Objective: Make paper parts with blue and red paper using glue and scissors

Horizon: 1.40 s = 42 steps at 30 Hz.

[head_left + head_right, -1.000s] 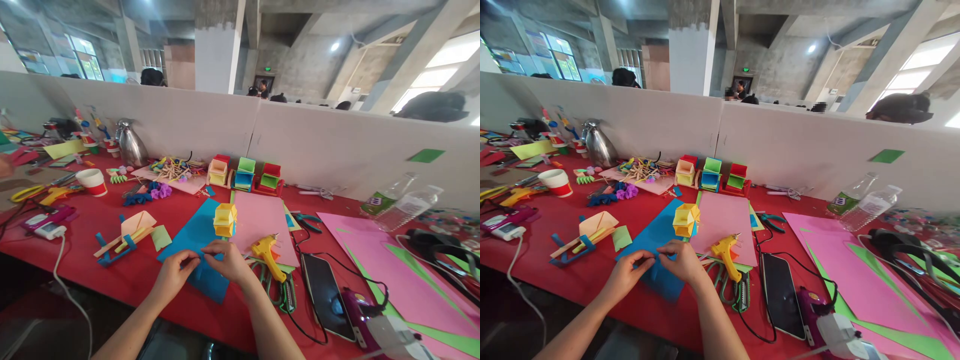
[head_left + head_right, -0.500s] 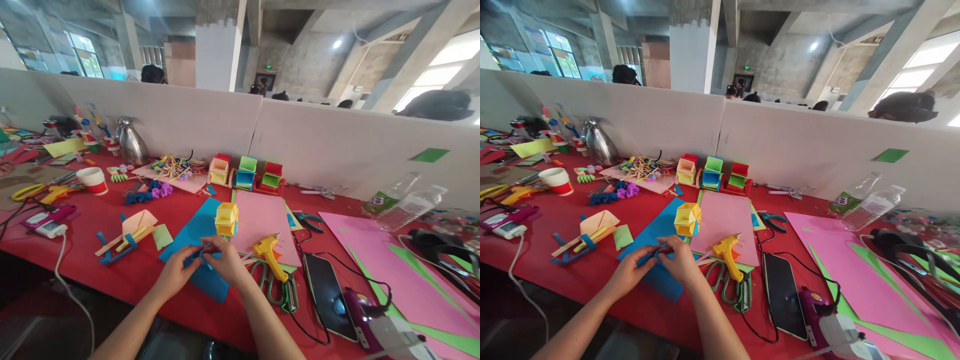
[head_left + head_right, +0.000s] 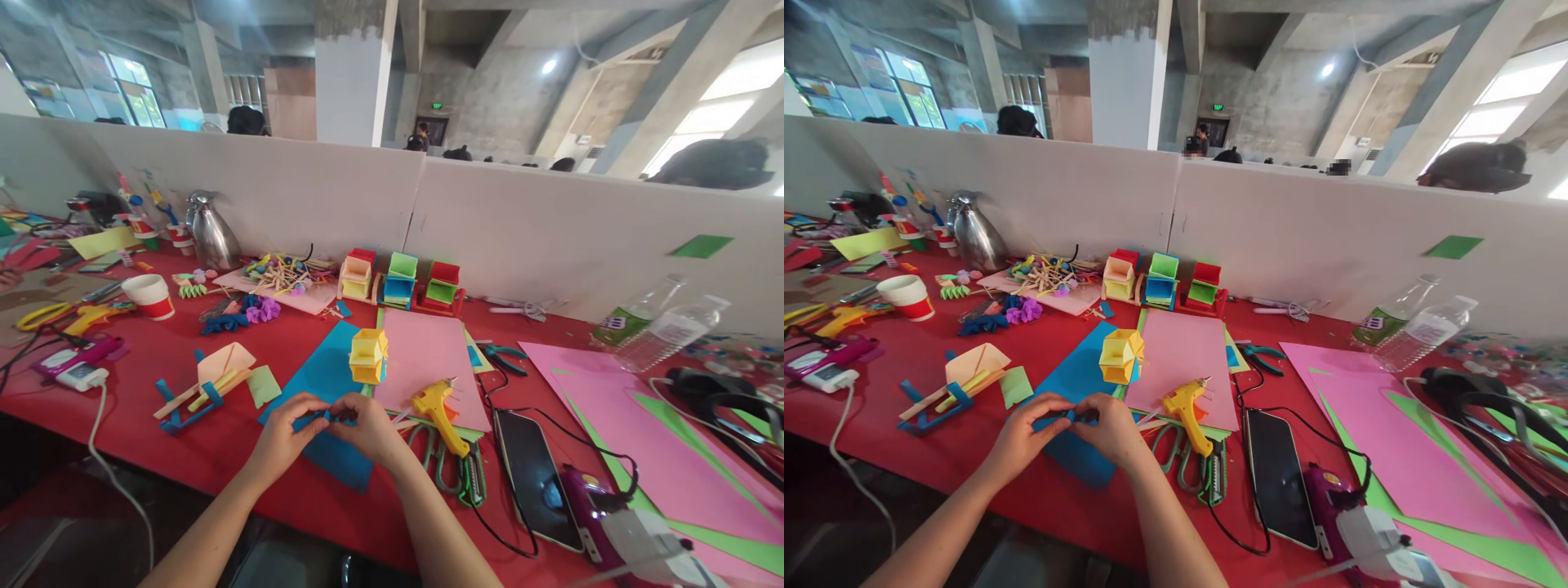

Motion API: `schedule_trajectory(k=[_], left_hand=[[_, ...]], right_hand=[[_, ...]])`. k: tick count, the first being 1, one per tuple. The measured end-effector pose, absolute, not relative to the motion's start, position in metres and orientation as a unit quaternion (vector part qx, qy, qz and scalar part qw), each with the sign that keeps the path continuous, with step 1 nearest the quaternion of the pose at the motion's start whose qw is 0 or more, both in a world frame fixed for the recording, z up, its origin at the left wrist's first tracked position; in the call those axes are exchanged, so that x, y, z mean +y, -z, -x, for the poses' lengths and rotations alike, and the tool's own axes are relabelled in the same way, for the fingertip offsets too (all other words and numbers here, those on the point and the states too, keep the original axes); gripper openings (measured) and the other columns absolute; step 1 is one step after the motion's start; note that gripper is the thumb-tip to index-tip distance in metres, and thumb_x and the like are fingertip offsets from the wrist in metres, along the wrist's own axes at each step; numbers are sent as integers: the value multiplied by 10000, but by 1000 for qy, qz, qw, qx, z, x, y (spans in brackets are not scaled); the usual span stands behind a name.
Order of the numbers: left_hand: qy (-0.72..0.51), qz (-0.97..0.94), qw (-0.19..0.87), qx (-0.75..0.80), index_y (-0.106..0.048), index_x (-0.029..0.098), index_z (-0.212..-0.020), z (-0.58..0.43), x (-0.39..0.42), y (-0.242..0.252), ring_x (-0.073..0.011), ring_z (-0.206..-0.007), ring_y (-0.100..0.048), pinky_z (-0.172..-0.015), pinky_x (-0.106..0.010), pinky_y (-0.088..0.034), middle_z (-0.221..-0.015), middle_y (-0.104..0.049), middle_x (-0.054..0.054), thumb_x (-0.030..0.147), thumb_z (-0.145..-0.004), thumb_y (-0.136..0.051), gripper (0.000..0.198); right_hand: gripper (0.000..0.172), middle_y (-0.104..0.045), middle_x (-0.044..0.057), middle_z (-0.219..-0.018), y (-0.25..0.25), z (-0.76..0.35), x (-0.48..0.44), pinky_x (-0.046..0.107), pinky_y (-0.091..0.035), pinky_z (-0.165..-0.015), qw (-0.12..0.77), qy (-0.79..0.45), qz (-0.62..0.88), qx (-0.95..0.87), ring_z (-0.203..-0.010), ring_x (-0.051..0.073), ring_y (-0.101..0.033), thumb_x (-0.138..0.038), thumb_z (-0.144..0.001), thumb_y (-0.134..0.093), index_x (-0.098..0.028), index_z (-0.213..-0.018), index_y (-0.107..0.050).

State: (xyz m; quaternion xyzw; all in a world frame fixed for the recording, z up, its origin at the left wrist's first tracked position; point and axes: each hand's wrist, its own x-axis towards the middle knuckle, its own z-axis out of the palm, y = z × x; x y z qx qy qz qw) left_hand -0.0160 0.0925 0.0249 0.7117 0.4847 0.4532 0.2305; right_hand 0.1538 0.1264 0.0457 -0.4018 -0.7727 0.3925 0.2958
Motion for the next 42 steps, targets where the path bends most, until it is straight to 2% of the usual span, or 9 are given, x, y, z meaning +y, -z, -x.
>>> schedule_trajectory(k=[3, 8, 18, 25, 31, 35, 42], left_hand=[[-439, -720, 233, 484, -637, 204, -906, 16, 95, -26, -174, -855, -603, -762, -297, -497, -894, -640, -49, 314, -812, -541, 174], [-427, -738, 217, 476, -650, 207, -894, 18, 95, -28, -169, -831, -615, -742, -279, -499, -877, -647, -44, 312, -812, -534, 177], [-429, -752, 181, 467, -673, 214, -910, 16, 97, -26, -159, -813, -620, -733, -269, -503, -866, -655, -47, 307, -816, -533, 193], [-437, -746, 201, 461, -666, 203, -892, 18, 96, -29, -159, -807, -615, -734, -274, -500, -853, -649, -50, 304, -812, -540, 180], [-436, -748, 237, 442, -669, 232, -944, 20, 98, -22, -154, -845, -607, -740, -262, -498, -895, -639, -40, 301, -834, -507, 208], [-433, -748, 246, 438, -663, 220, -941, 18, 100, -18, -155, -874, -603, -771, -269, -492, -927, -639, -47, 299, -848, -482, 218], [-433, -756, 204, 446, -640, 202, -939, 14, 106, -24, -152, -890, -605, -785, -266, -486, -930, -653, -47, 261, -862, -461, 204]], right_hand=[[103, -618, -2, -758, -47, -153, 125, 207, -421, -590, 288, -397, 414, -767, -657, 108, -536, -197, -675, -624, -167, -773, -631], [130, -537, -44, -604, -44, -151, 125, 177, -354, -481, 274, -429, 431, -745, -531, 76, -458, -161, -645, -606, -149, -773, -620], [106, -432, -82, -520, -36, -154, 130, 170, -278, -433, 272, -520, 404, -702, -466, 50, -357, -207, -645, -623, -145, -715, -573], [142, -512, -62, -554, -35, -156, 130, 172, -322, -451, 273, -508, 397, -714, -487, 60, -433, -229, -656, -634, -154, -774, -610], [209, -561, -53, -535, -36, -156, 131, 177, -355, -428, 237, -602, 400, -649, -460, 78, -503, -304, -638, -664, -164, -769, -580], [207, -565, -49, -510, -28, -154, 133, 195, -393, -468, 268, -623, 387, -624, -449, 75, -497, -308, -624, -670, -159, -680, -536], [153, -554, -51, -512, -27, -148, 133, 207, -392, -498, 319, -600, 394, -618, -475, 85, -507, -277, -640, -631, -164, -653, -528]])
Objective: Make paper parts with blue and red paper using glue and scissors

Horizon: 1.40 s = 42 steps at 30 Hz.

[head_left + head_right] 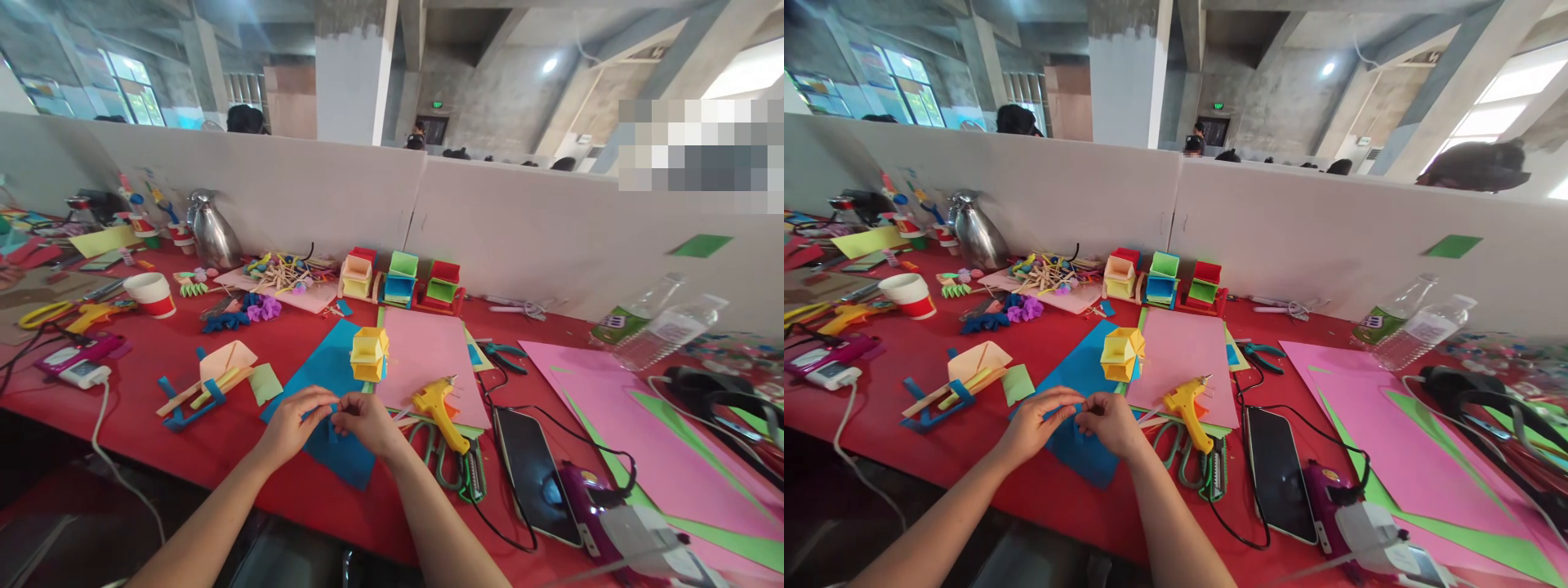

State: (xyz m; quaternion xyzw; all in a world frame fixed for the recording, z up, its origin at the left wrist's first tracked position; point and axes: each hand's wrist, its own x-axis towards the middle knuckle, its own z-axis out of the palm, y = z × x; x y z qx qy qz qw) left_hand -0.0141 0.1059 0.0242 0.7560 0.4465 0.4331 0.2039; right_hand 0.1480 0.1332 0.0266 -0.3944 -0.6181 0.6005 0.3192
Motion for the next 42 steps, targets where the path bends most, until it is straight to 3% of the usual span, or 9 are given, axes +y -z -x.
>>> schedule_trajectory(k=[15, 20, 23, 25, 27, 29, 32, 39, 42], left_hand=[[-443, -727, 241, 466, -645, 213, -927, 15, 114, -13, -162, -913, -606, -811, -281, -483, -949, -666, -36, 291, -853, -474, 202], [-448, -710, 283, 463, -638, 218, -959, 17, 110, -16, -178, -987, -577, -863, -312, -457, -1022, -644, -45, 314, -868, -437, 240], [-449, -701, 321, 451, -548, 229, -1126, 18, 108, -14, -189, -1067, -539, -910, -336, -435, -1142, -599, -54, 323, -857, -458, 299], [-444, -695, 338, 454, -453, 226, -1220, 17, 108, -12, -208, -1099, -517, -924, -358, -429, -1205, -556, -72, 343, -799, -551, 448], [-429, -700, 335, 462, -445, 221, -1213, 16, 109, -10, -222, -1096, -514, -918, -366, -433, -1213, -539, -82, 346, -735, -626, 526], [-409, -717, 319, 466, -495, 226, -1150, 14, 109, -10, -216, -1077, -522, -906, -357, -440, -1187, -546, -69, 324, -741, -610, 436], [-403, -727, 300, 468, -526, 234, -1109, 14, 108, -11, -195, -1056, -536, -897, -341, -440, -1146, -574, -48, 255, -790, -512, 320], [-406, -716, 314, 473, -419, 240, -1256, 17, 110, -7, -175, -1044, -549, -879, -322, -446, -1168, -578, -45, 233, -815, -465, 444], [-407, -717, 313, 472, -408, 237, -1266, 18, 110, -5, -173, -1024, -556, -858, -315, -455, -1158, -578, -47, 255, -817, -477, 454]], right_hand=[[58, -518, -49, -503, -31, -142, 132, 196, -383, -479, 319, -527, 448, -648, -481, 93, -501, -212, -674, -560, -163, -651, -581], [207, -658, 31, -783, -60, -191, 115, 252, -431, -639, 336, -311, 547, -701, -715, 162, -594, -248, -770, -493, -183, -882, -654], [207, -665, 37, -827, -70, -225, 98, 268, -417, -673, 246, -190, 616, -724, -766, 182, -588, -231, -799, -473, -203, -845, -673], [212, -662, 38, -869, -68, -233, 90, 278, -407, -734, 174, -139, 617, -755, -850, 200, -572, -181, -795, -477, -214, -837, -682], [243, -652, 45, -941, -61, -229, 87, 287, -387, -801, 122, -94, 605, -781, -936, 211, -542, -134, -798, -461, -210, -877, -678], [273, -637, 56, -994, -53, -219, 88, 293, -374, -822, 92, -54, 608, -787, -974, 218, -519, -109, -814, -432, -195, -939, -659], [263, -626, 75, -977, -44, -206, 92, 310, -375, -797, 62, -13, 611, -789, -962, 232, -511, -112, -837, -408, -178, -934, -643], [187, -637, 45, -864, -58, -194, 88, 262, -378, -739, 96, -43, 539, -836, -873, 188, -539, -200, -864, -435, -199, -873, -622], [207, -644, 53, -862, -63, -175, 89, 251, -397, -665, 52, -45, 550, -832, -815, 181, -584, -196, -867, -428, -193, -875, -635]])
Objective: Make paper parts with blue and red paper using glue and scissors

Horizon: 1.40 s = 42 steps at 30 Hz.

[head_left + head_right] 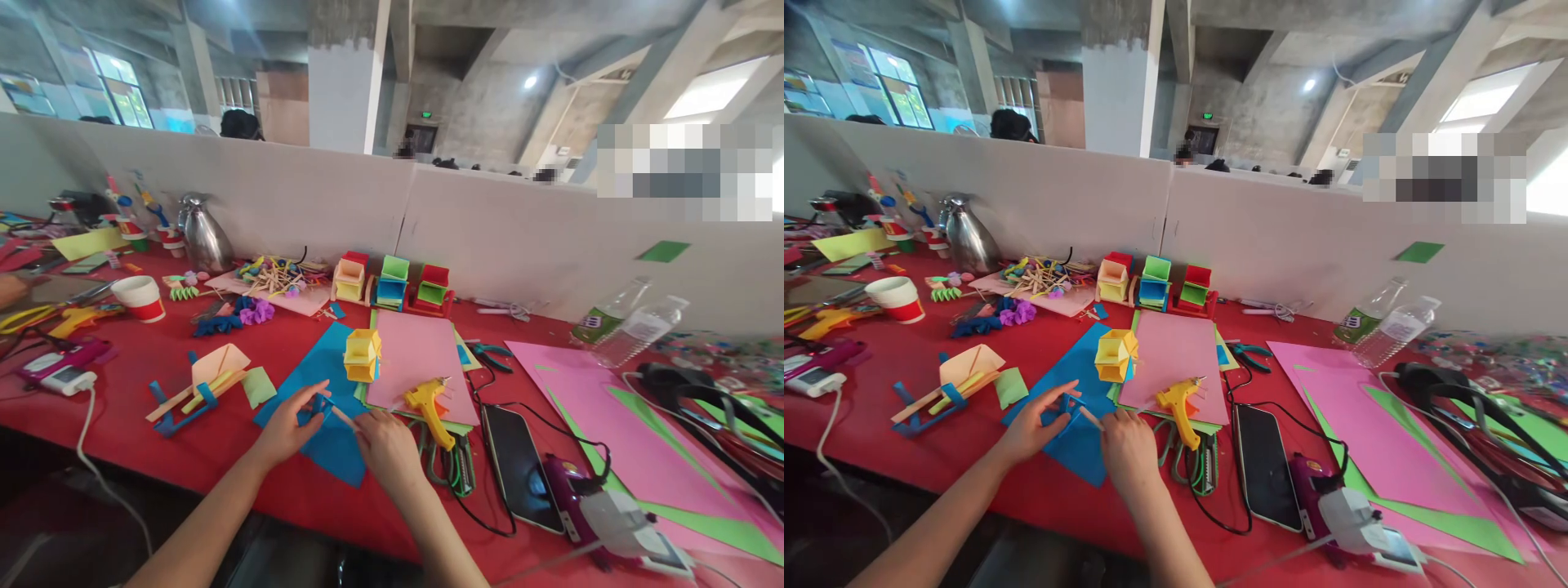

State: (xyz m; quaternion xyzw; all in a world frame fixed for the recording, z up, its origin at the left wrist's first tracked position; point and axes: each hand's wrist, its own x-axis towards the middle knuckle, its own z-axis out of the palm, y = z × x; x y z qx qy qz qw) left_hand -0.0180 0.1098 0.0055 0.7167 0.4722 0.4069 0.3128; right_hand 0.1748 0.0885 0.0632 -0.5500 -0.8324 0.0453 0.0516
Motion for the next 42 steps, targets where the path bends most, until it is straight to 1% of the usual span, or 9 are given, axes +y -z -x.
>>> schedule_trajectory(k=[5, 8, 14, 17, 22, 27, 31, 38, 42], left_hand=[[-404, -734, 285, 466, -426, 256, -1254, 22, 107, -6, -172, -1052, -535, -862, -315, -452, -1143, -573, -40, 242, -818, -478, 439], [-409, -738, 257, 472, -457, 253, -1229, 26, 107, -7, -184, -1085, -513, -929, -353, -413, -1134, -577, -43, 233, -808, -488, 423], [-397, -732, 289, 472, -449, 250, -1234, 26, 106, -10, -199, -1084, -516, -937, -377, -410, -1158, -565, -57, 316, -831, -471, 409], [-394, -724, 305, 477, -439, 248, -1240, 25, 104, -8, -211, -1106, -501, -941, -382, -405, -1194, -550, -67, 371, -817, -500, 444], [-431, -668, 337, 505, -491, 205, -1180, 38, 111, -8, -193, -1033, -558, -888, -354, -447, -1156, -582, -87, 367, -895, -316, 372], [-346, -719, 284, 531, -614, 229, -1028, 52, 129, -18, -201, -930, -584, -830, -329, -458, -1083, -612, -59, 288, -782, -534, 265], [-308, -738, 294, 523, -639, 236, -1007, 42, 136, -22, -169, -835, -593, -756, -286, -473, -1037, -614, -49, 159, -723, -548, 308], [-322, -745, 297, 503, -658, 229, -948, 29, 136, -14, -165, -846, -593, -733, -264, -468, -985, -612, -43, 177, -744, -536, 243], [-334, -754, 287, 487, -662, 221, -902, 30, 137, -11, -175, -879, -587, -780, -284, -460, -937, -614, -44, 185, -764, -530, 194]], right_hand=[[270, -649, 98, -867, -65, -142, 105, 253, -430, -633, 4, -18, 541, -841, -815, 200, -617, -204, -891, -393, -166, -871, -660], [307, -653, 122, -838, -65, -136, 117, 284, -446, -650, -1, -14, 537, -843, -806, 215, -623, -218, -898, -380, -144, -841, -672], [200, -649, 112, -839, -58, -144, 128, 302, -449, -673, 1, -13, 525, -851, -809, 220, -620, -111, -820, -472, -143, -815, -670], [195, -635, 102, -856, -52, -147, 128, 297, -449, -651, 13, -16, 533, -846, -787, 214, -619, -135, -829, -465, -154, -828, -659], [189, -624, 88, -883, -49, -148, 123, 270, -442, -655, 33, -27, 535, -844, -847, 200, -596, -185, -852, -453, -170, -857, -641], [180, -641, 38, -917, -71, -174, 119, 222, -418, -702, 127, -80, 533, -833, -880, 158, -583, -220, -833, -493, -215, -935, -640], [201, -660, 26, -891, -98, -209, 130, 218, -411, -684, 216, -87, 612, -756, -804, 140, -597, -210, -824, -474, -202, -902, -659], [318, -660, 60, -1026, -91, -213, 171, 225, -424, -733, 207, -130, 646, -723, -838, 144, -614, -138, -768, -496, -167, -1063, -611], [313, -676, 51, -991, -76, -202, 183, 203, -428, -695, 216, -149, 635, -727, -829, 137, -623, -117, -769, -482, -174, -1045, -617]])
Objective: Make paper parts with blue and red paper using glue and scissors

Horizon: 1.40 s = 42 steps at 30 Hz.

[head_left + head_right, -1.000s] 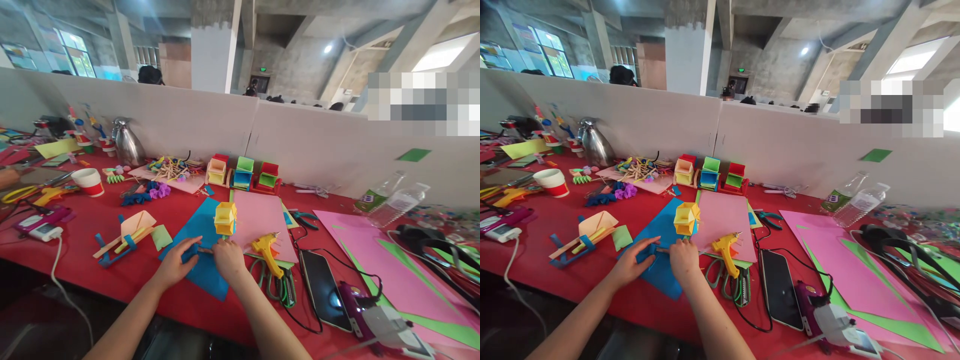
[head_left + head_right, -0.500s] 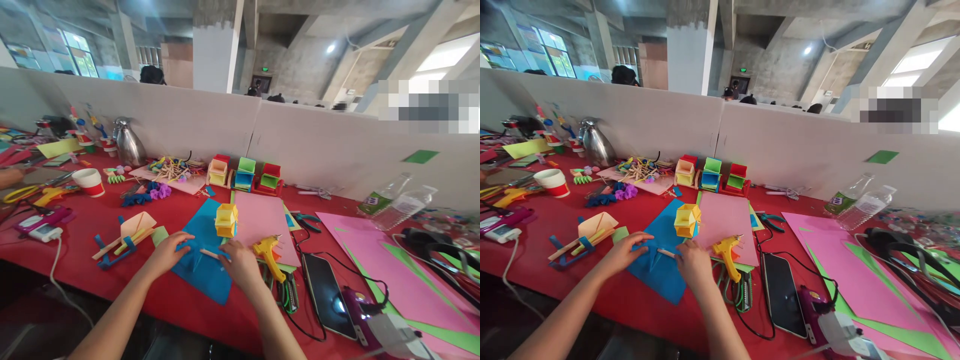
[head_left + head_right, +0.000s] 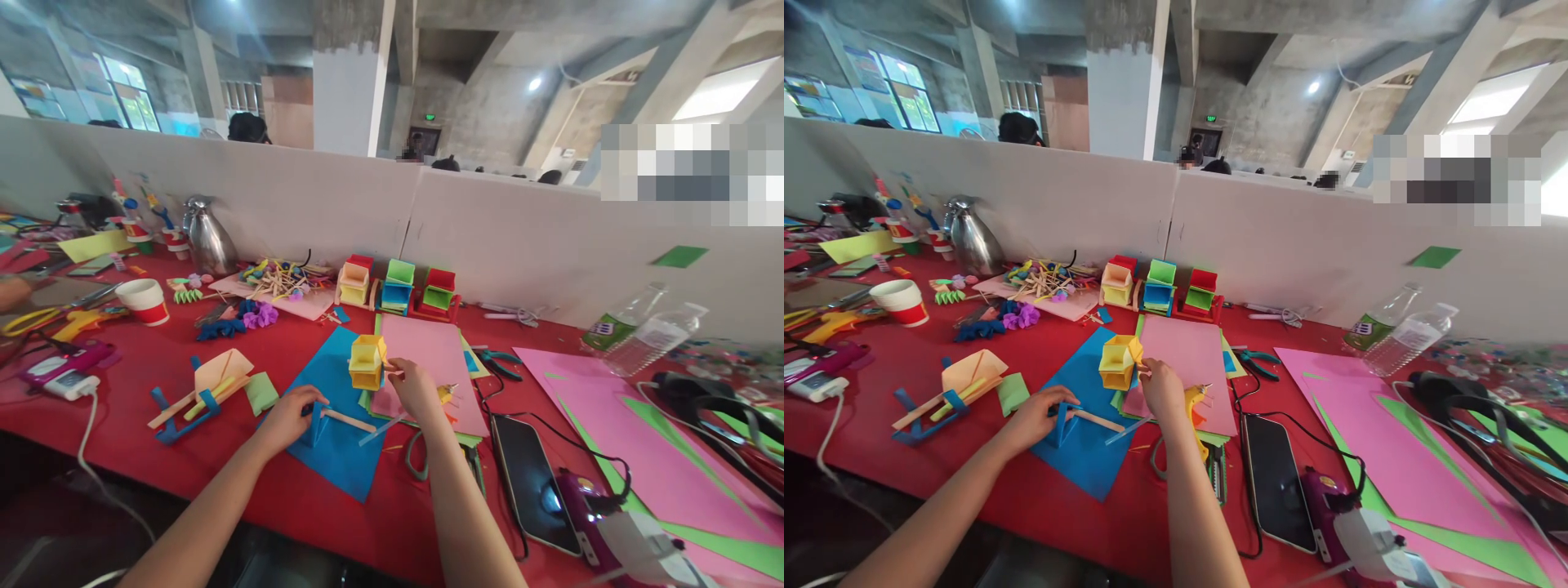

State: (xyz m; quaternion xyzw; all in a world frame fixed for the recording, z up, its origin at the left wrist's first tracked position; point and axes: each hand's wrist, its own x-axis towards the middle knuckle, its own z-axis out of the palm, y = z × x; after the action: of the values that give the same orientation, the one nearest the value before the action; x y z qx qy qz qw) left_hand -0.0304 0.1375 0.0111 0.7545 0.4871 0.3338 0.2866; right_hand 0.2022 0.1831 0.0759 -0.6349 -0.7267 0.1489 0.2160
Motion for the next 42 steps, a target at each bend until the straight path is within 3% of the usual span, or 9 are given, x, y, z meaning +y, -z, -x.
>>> schedule_trajectory(k=[8, 12, 16, 21, 26, 33, 42], left_hand=[[-336, -755, 220, 519, -641, 207, -856, 38, 141, -6, -192, -872, -576, -804, -322, -452, -905, -618, -46, 132, -733, -526, 184], [-332, -756, 218, 521, -630, 198, -866, 40, 140, -5, -175, -850, -575, -775, -295, -461, -930, -610, -47, 82, -702, -509, 234], [-336, -749, 216, 528, -620, 217, -950, 37, 139, -4, -184, -851, -572, -785, -319, -465, -960, -611, -48, 173, -732, -543, 235], [-337, -770, 197, 505, -640, 240, -964, 36, 140, -1, -225, -951, -557, -847, -354, -438, -979, -620, -49, 265, -712, -627, 254], [-335, -778, 208, 488, -651, 254, -982, 36, 140, -2, -208, -930, -564, -845, -334, -440, -952, -628, -36, 250, -735, -612, 250], [-332, -778, 220, 486, -668, 265, -969, 37, 140, -1, -186, -914, -570, -835, -312, -435, -937, -624, -23, 57, -745, -485, 356], [-330, -771, 208, 504, -675, 220, -940, 32, 140, -4, -182, -898, -567, -822, -304, -438, -897, -620, -36, 29, -736, -483, 339]], right_hand=[[338, -600, 85, -1093, -73, -208, 172, 238, -426, -721, 275, -116, 656, -693, -874, 153, -593, -147, -795, -452, -156, -1118, -551], [188, -633, 32, -848, -75, -208, 147, 229, -418, -662, 300, -93, 637, -704, -735, 139, -585, -183, -814, -440, -175, -880, -615], [157, -637, 9, -846, -68, -187, 128, 203, -411, -672, 211, -116, 543, -805, -799, 130, -583, -202, -822, -477, -218, -850, -631], [153, -632, 46, -899, -50, -158, 127, 250, -413, -708, 66, -35, 515, -854, -903, 187, -557, -187, -829, -499, -216, -893, -635], [221, -620, 66, -883, -40, -154, 129, 272, -410, -690, 65, -21, 523, -850, -850, 197, -560, -158, -866, -418, -191, -874, -637], [250, -606, 54, -891, -37, -157, 128, 263, -407, -707, 79, -26, 530, -844, -875, 190, -546, -176, -883, -402, -217, -922, -646], [241, -606, 56, -978, -44, -166, 124, 276, -402, -778, 104, -46, 535, -837, -952, 200, -522, -190, -830, -502, -218, -1044, -608]])
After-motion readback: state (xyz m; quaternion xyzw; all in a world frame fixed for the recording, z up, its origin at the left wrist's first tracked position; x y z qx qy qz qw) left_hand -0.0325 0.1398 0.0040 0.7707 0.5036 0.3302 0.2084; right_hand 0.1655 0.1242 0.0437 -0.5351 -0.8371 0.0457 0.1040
